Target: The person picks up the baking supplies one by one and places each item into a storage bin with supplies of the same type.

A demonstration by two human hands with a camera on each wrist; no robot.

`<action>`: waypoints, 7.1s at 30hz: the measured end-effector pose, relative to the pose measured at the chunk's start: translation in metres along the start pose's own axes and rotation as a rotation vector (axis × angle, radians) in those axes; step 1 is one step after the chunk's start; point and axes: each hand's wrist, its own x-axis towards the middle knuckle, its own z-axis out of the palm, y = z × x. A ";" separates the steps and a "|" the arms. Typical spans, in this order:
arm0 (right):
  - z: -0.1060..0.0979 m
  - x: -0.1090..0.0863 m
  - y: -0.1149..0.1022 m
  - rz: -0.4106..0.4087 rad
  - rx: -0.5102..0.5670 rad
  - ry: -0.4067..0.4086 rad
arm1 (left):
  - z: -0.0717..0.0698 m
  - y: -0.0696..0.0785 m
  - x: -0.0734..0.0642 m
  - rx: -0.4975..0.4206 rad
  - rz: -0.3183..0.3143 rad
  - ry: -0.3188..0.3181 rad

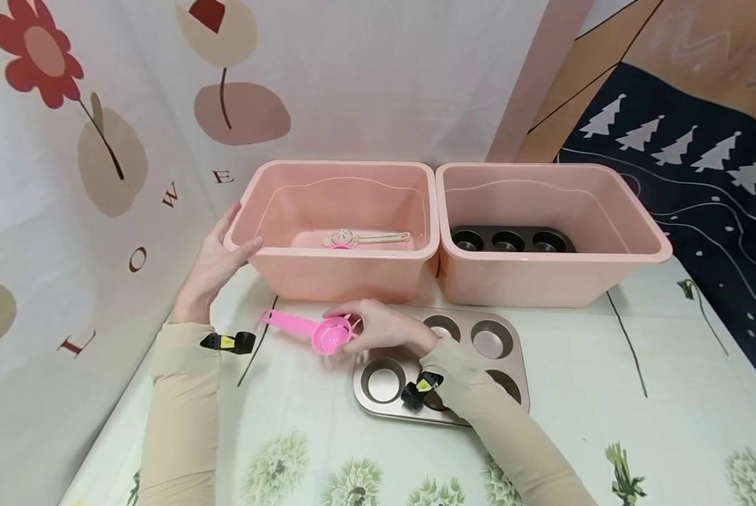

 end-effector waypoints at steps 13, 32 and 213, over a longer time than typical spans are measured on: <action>-0.008 -0.015 -0.004 0.077 0.178 -0.005 | 0.000 -0.001 0.000 -0.017 0.004 -0.009; -0.024 -0.040 -0.005 0.064 0.108 0.109 | -0.001 -0.001 0.000 -0.013 0.003 -0.009; -0.181 -0.187 0.007 0.198 -0.346 0.792 | -0.018 -0.073 -0.063 0.397 -0.003 -0.132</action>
